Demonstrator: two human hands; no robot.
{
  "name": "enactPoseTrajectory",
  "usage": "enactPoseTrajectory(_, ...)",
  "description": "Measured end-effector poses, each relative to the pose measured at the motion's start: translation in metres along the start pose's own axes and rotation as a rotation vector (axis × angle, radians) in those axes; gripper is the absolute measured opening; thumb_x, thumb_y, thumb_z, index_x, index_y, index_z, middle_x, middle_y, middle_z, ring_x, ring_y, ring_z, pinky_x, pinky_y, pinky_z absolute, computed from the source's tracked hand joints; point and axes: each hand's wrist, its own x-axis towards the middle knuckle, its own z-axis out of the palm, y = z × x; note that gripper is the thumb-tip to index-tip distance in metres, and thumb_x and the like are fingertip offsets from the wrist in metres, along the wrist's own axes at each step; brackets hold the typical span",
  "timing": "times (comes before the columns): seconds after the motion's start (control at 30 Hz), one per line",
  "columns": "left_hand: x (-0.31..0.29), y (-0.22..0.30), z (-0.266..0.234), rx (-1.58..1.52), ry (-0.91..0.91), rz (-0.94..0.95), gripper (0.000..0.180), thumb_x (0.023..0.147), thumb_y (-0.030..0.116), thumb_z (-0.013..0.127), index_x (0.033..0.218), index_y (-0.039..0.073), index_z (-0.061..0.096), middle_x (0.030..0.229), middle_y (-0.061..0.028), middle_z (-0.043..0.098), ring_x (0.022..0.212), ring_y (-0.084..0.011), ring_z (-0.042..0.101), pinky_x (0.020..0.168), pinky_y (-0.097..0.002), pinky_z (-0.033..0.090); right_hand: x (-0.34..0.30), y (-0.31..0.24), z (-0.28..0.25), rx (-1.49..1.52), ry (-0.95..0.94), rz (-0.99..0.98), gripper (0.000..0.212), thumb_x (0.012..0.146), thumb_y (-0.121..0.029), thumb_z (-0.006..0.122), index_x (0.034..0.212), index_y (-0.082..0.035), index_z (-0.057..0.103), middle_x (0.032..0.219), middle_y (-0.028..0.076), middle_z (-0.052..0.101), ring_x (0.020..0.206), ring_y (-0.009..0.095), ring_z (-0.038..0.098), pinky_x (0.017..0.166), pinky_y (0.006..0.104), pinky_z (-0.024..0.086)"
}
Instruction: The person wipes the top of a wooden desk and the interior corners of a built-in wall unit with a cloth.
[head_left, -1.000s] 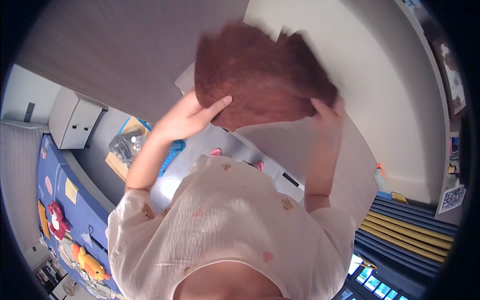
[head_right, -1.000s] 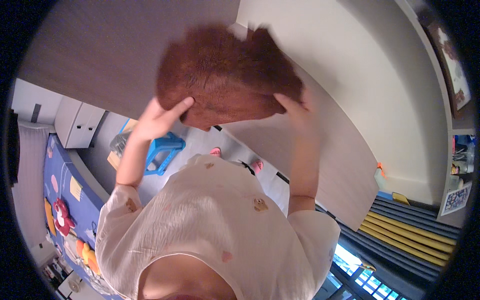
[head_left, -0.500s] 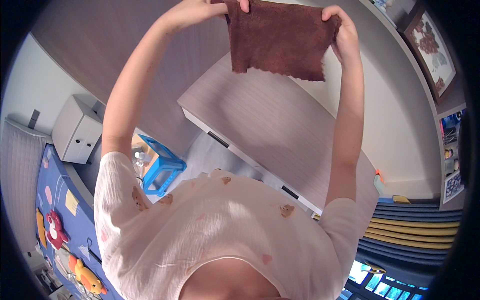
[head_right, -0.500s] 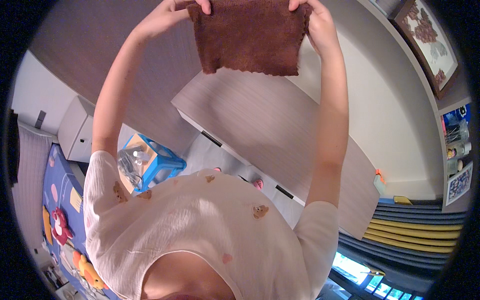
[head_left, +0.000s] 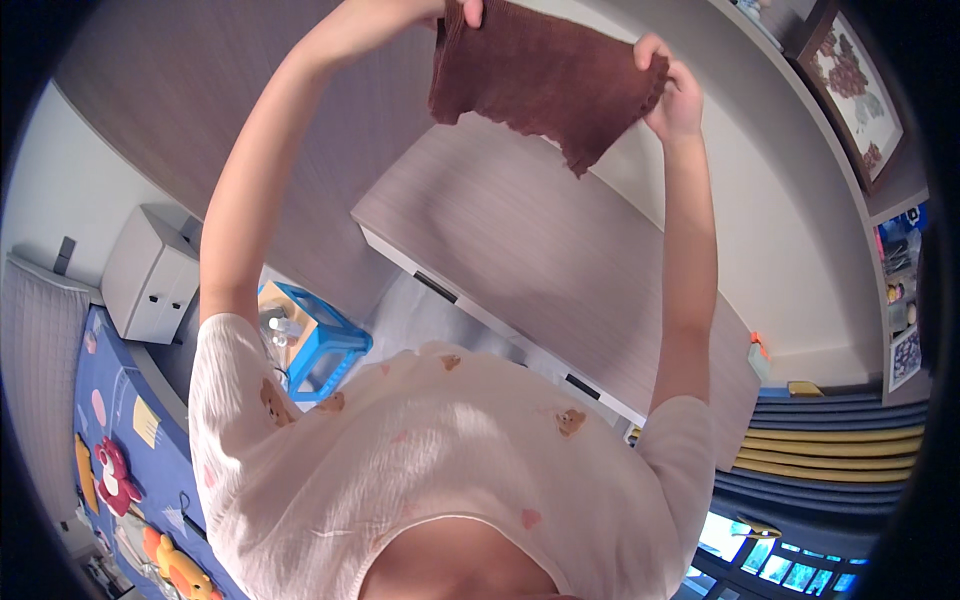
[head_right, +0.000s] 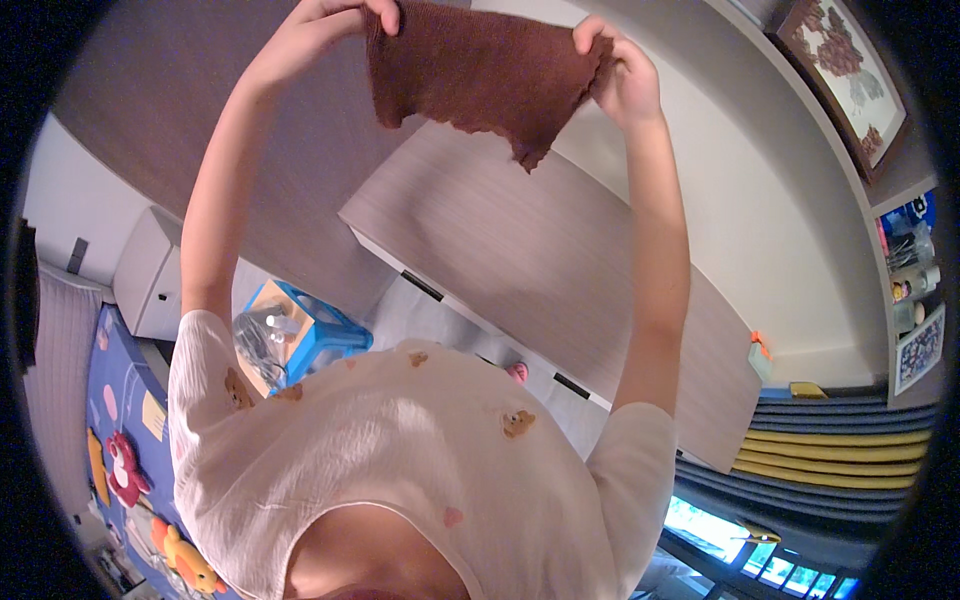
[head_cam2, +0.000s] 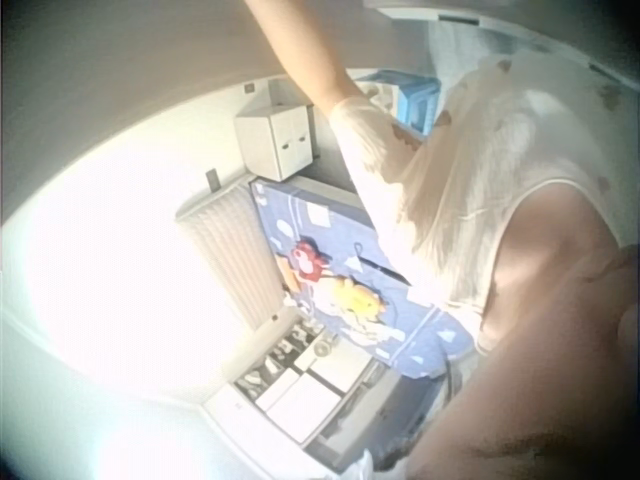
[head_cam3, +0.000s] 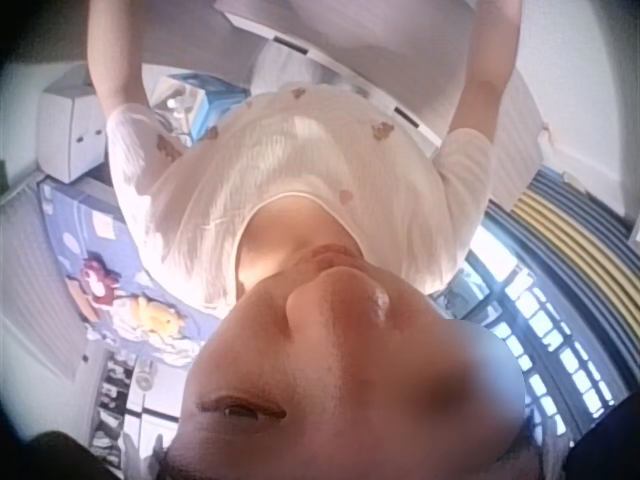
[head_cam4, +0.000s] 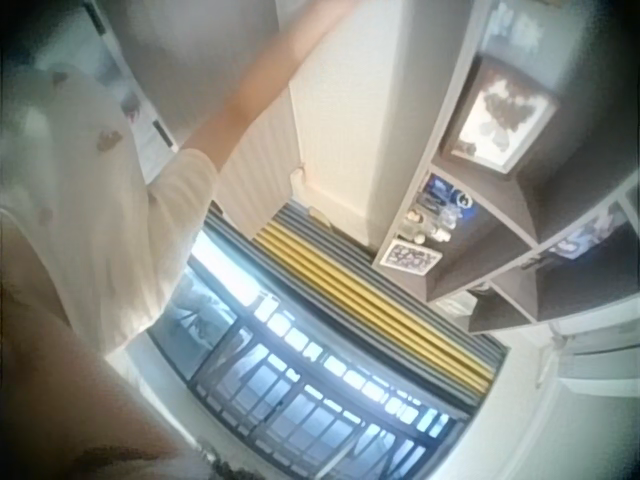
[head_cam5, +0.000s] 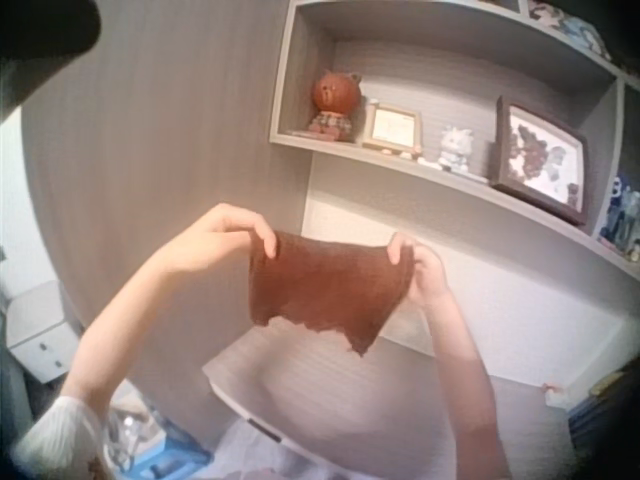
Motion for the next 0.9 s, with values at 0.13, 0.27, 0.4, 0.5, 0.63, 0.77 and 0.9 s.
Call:
enactPoseTrajectory(0.13, -0.027, 0.005, 0.031, -0.029, 0.066, -0.189, 0.009, 0.066, 0.007, 0.052, 0.068, 0.006, 0.043, 0.067, 0.0032, 0.042, 0.061, -0.0054, 0.04, 0.053, -0.0159, 0.031, -0.018, 0.021, 0.03, -0.603, 0.112, 0.043, 0.019, 0.069, -0.009, 0.05, 0.06, -0.009, 0.033, 0.056, -0.004, 0.035, 0.052, 0.005, 0.033, 0.046, 0.0181, 0.028)
enactPoseTrajectory(0.27, -0.055, 0.0, 0.078, -0.383, 0.161, -0.622, 0.051, 0.057, -0.008, 0.055, 0.096, 0.01, 0.028, 0.067, -0.0031, 0.044, 0.058, -0.0099, 0.048, 0.046, -0.0184, 0.04, -0.05, 0.033, 0.047, -0.476, 0.201, 0.176, 0.023, 0.063, -0.004, 0.056, 0.062, -0.009, 0.033, 0.06, -0.004, 0.037, 0.055, 0.003, 0.038, 0.046, 0.0166, 0.032)
enactPoseTrajectory(0.4, -0.123, -0.054, 0.141, -1.763, -0.258, 0.163, 0.057, 0.06, 0.039, 0.055, 0.094, -0.005, 0.04, 0.078, -0.0097, 0.047, 0.061, -0.0161, 0.046, 0.051, -0.0239, 0.039, -0.069, 0.021, 0.082, -0.264, -0.179, 0.631, 0.018, 0.065, -0.006, 0.055, 0.067, -0.007, 0.037, 0.068, -0.001, 0.042, 0.058, 0.005, 0.042, 0.05, 0.0182, 0.035)
enactPoseTrajectory(0.5, -0.114, -0.056, 0.209, -1.913, 0.357, -0.421, 0.056, 0.068, 0.049, 0.036, 0.094, 0.0, 0.041, 0.098, -0.0143, 0.043, 0.088, -0.0226, 0.043, 0.073, -0.0327, 0.036, -0.056, 0.05, 0.1, -0.241, -0.646, 0.414, 0.018, 0.065, -0.004, 0.049, 0.08, -0.005, 0.04, 0.079, 0.001, 0.044, 0.069, 0.006, 0.042, 0.059, 0.0214, 0.036)
enactPoseTrajectory(0.63, -0.113, -0.043, 0.242, -1.657, 0.433, -0.638, 0.07, 0.068, 0.054, 0.033, 0.112, 0.001, 0.022, 0.11, -0.0112, 0.033, 0.099, -0.0224, 0.034, 0.084, -0.0345, 0.029, -0.049, 0.075, 0.077, -0.075, -0.685, 0.598, 0.034, 0.061, -0.003, 0.047, 0.094, -0.006, 0.039, 0.082, 0.002, 0.043, 0.075, 0.009, 0.04, 0.065, 0.0229, 0.033)
enactPoseTrajectory(0.77, -0.126, -0.065, 0.239, -1.729, 0.188, -0.66, 0.069, 0.067, 0.047, 0.042, 0.113, 0.0, 0.021, 0.11, -0.0131, 0.031, 0.101, -0.0218, 0.032, 0.083, -0.0308, 0.029, -0.056, 0.113, 0.037, 0.044, -0.702, 0.693, 0.047, 0.059, -0.003, 0.05, 0.104, -0.007, 0.036, 0.086, 0.003, 0.045, 0.077, 0.01, 0.042, 0.065, 0.0211, 0.034)
enactPoseTrajectory(0.9, -0.094, -0.072, 0.222, -1.084, -0.168, -0.702, 0.062, 0.067, 0.028, 0.053, 0.112, -0.002, 0.023, 0.107, -0.0115, 0.034, 0.099, -0.0188, 0.032, 0.082, -0.0292, 0.027, -0.062, 0.124, 0.021, 0.234, -0.593, 0.891, 0.054, 0.059, -0.005, 0.051, 0.109, -0.006, 0.031, 0.083, 0.008, 0.047, 0.076, 0.012, 0.045, 0.065, 0.0225, 0.037)
